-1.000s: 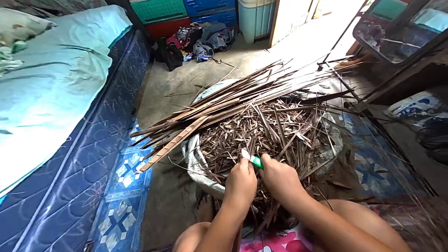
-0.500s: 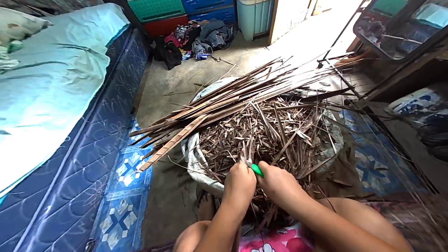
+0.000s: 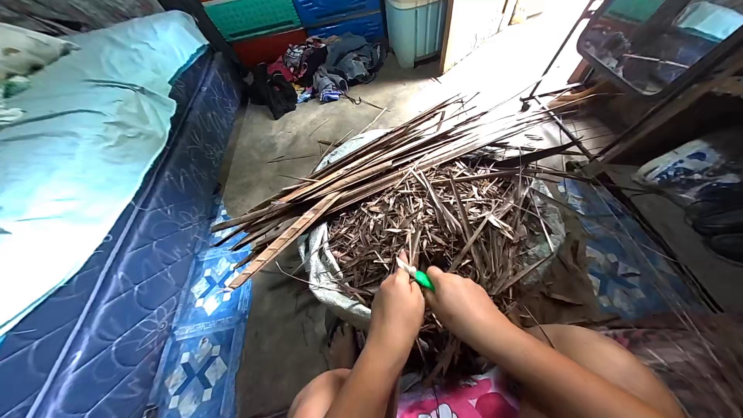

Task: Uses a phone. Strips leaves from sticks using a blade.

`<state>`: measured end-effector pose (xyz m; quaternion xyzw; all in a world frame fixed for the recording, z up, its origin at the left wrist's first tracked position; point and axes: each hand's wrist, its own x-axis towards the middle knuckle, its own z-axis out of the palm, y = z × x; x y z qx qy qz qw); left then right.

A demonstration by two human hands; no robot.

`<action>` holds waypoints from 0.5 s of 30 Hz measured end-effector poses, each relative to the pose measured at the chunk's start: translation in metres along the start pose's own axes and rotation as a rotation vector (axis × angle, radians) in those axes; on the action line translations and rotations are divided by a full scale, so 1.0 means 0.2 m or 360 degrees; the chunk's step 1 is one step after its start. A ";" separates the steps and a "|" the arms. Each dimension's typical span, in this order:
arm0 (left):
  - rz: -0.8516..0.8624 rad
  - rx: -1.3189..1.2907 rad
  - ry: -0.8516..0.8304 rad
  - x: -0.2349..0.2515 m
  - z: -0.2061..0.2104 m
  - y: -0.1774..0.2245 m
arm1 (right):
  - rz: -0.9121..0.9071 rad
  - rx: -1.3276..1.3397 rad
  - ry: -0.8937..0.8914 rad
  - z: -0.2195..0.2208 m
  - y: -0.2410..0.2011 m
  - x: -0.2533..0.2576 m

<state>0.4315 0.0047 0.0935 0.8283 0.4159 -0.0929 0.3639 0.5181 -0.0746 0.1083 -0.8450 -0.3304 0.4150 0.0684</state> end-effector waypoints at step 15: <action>0.0255 -0.0198 0.0072 -0.03 0.03 -0.02 | 0.0428 -0.0021 0.0578 -0.17 0.13 0.24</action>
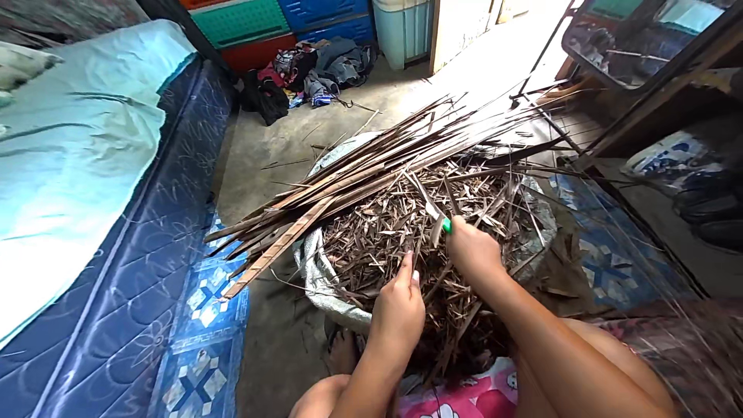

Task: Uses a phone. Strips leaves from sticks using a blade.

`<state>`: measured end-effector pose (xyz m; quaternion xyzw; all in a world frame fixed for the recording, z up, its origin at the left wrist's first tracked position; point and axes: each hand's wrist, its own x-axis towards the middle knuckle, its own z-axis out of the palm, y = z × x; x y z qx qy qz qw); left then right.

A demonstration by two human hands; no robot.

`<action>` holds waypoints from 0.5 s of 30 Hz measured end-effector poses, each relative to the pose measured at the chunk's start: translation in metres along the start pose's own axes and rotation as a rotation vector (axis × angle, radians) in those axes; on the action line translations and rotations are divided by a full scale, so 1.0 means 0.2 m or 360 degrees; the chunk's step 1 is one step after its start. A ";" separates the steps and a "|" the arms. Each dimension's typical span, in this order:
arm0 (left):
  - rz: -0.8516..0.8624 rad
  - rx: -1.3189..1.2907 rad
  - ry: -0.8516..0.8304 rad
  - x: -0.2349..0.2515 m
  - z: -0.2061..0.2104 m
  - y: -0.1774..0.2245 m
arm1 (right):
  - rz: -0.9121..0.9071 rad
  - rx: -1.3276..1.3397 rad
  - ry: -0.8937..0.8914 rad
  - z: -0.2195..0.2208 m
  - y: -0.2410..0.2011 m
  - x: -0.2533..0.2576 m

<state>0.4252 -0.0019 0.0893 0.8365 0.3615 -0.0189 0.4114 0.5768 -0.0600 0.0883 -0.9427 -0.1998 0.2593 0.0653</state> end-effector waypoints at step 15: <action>-0.0047 -0.0152 0.0006 0.04 -0.02 -0.01 | -0.0353 -0.0084 -0.0225 0.03 -0.06 -0.17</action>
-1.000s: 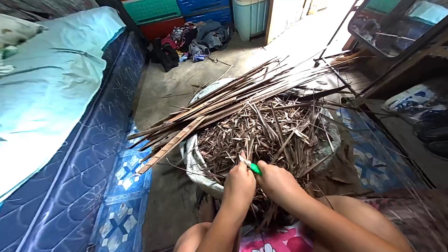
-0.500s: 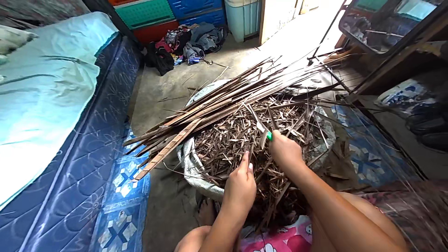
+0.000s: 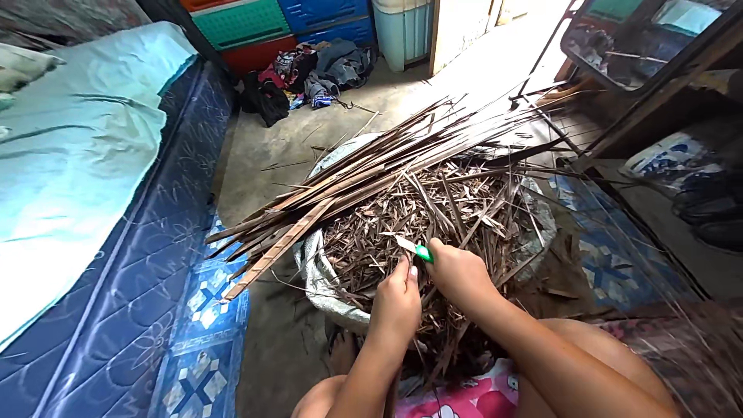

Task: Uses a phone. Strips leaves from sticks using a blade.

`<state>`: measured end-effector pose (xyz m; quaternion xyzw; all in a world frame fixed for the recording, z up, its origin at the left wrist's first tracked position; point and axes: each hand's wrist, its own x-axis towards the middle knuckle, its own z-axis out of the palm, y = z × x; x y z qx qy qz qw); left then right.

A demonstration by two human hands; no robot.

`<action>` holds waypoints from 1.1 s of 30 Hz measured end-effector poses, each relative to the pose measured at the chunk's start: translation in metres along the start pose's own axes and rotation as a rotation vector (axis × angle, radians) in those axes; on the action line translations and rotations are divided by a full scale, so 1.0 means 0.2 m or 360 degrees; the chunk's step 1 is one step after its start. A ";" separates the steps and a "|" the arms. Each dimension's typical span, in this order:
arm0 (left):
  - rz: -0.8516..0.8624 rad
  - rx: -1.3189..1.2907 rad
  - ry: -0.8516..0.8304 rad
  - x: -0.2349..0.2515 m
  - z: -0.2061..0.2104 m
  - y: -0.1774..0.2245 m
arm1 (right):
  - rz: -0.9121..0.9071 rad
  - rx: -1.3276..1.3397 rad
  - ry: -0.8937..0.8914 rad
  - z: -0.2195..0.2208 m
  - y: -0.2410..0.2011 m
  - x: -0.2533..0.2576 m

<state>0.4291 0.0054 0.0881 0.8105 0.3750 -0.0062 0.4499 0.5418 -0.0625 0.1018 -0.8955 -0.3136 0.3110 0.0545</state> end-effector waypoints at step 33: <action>-0.0183 -0.0139 -0.0167 0.02 -0.02 -0.03 | 0.0087 0.0348 0.0230 -0.11 0.16 0.06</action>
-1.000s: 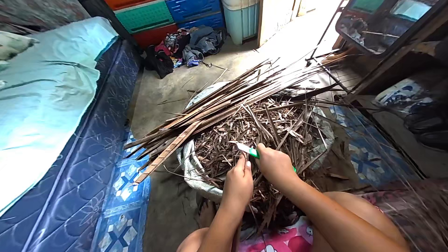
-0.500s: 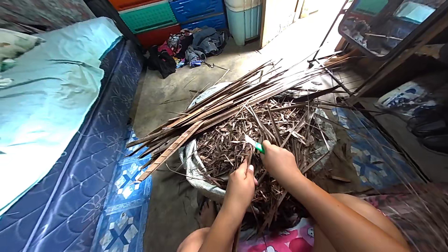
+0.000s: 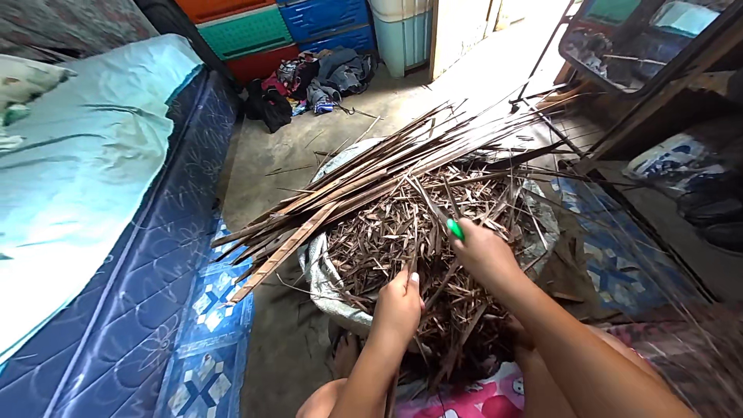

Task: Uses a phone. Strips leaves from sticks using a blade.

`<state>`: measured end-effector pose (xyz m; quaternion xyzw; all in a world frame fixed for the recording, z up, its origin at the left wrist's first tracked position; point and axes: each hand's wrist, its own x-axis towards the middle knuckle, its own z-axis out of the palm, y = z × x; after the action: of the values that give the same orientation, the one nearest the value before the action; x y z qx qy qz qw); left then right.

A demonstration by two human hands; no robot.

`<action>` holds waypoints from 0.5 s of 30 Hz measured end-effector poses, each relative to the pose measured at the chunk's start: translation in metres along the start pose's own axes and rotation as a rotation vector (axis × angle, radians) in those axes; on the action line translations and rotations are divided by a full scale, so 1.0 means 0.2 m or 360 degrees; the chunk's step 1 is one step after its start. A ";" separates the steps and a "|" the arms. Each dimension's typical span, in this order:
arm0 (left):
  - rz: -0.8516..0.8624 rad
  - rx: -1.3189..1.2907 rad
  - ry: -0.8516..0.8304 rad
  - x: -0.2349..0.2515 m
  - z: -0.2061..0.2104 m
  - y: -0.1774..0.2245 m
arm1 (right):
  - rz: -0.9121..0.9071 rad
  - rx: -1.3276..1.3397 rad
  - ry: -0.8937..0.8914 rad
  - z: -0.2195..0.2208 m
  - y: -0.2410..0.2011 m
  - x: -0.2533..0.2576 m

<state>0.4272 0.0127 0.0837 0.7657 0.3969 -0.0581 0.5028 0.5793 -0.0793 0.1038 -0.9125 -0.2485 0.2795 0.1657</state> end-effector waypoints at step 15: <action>0.0088 0.0423 0.0170 -0.01 0.07 0.01 | 0.0133 -0.0229 -0.0124 0.04 -0.09 -0.02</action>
<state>0.4321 0.0002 0.0794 0.8383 0.3905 -0.0555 0.3765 0.5645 -0.0660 0.1073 -0.9201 -0.2359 0.3028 0.0781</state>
